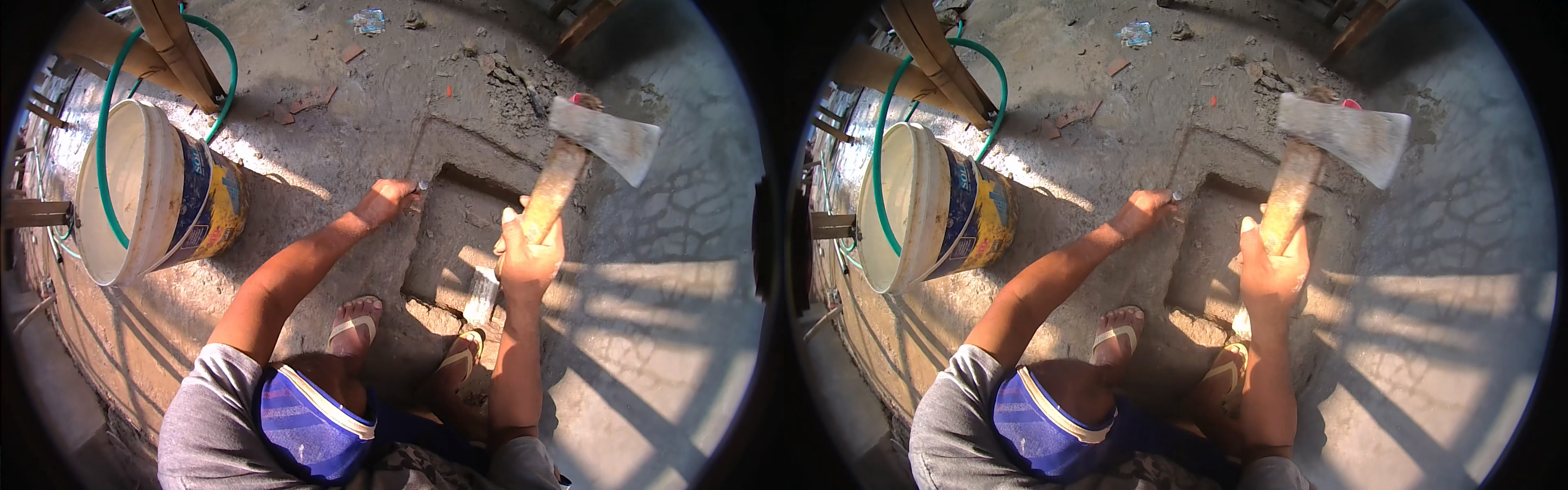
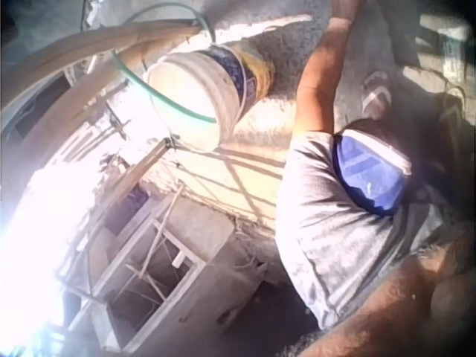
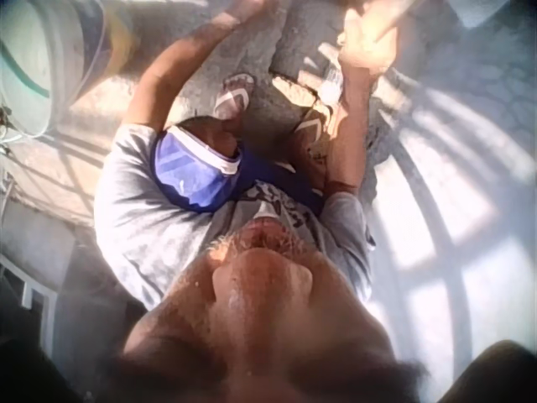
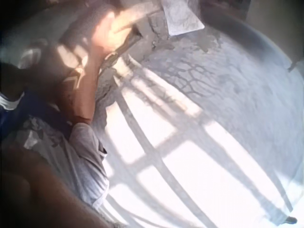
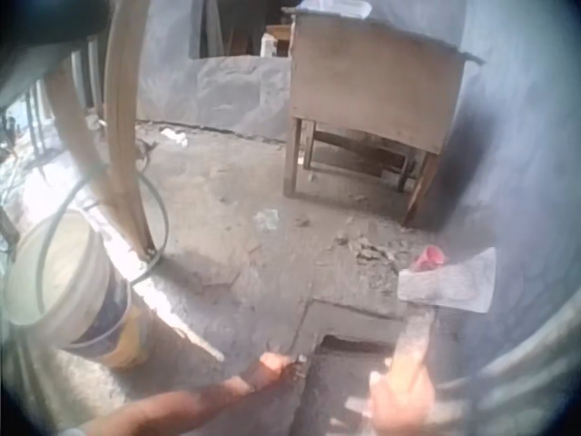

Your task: The person shapes wet concrete around a pipe in a square indentation using a trowel and an axe.

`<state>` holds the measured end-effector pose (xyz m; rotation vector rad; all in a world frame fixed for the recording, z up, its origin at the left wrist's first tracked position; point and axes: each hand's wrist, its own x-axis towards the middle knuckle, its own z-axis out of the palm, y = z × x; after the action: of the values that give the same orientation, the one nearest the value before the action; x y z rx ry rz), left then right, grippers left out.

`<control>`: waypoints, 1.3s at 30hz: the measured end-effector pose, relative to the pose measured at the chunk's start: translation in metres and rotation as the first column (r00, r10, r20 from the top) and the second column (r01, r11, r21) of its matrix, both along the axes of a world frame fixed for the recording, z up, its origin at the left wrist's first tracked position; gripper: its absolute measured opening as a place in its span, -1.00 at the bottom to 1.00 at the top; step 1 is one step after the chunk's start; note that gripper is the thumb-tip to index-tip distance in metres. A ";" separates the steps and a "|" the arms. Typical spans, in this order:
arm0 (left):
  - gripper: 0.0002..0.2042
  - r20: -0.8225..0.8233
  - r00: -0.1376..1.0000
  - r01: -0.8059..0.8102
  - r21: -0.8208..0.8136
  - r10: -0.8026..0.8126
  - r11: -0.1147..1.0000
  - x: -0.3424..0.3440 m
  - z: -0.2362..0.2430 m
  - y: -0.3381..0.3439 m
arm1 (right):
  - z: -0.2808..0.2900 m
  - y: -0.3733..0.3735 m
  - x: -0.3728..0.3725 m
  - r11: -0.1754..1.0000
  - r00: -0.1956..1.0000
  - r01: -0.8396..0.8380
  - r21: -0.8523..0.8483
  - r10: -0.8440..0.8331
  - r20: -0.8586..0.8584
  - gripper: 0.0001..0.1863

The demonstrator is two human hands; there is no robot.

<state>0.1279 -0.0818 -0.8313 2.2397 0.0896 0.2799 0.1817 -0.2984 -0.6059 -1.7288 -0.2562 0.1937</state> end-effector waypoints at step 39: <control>-0.83 -0.011 0.999 0.048 -0.036 -0.049 0.998 0.010 0.002 -0.016 | -0.071 -0.008 -0.015 0.958 0.946 0.284 0.031 -0.285 0.153 -0.81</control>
<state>0.1378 -0.0976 -0.8291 2.2050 0.0463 0.2367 0.1663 -0.3059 -0.6769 -1.7529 -0.1177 -0.1549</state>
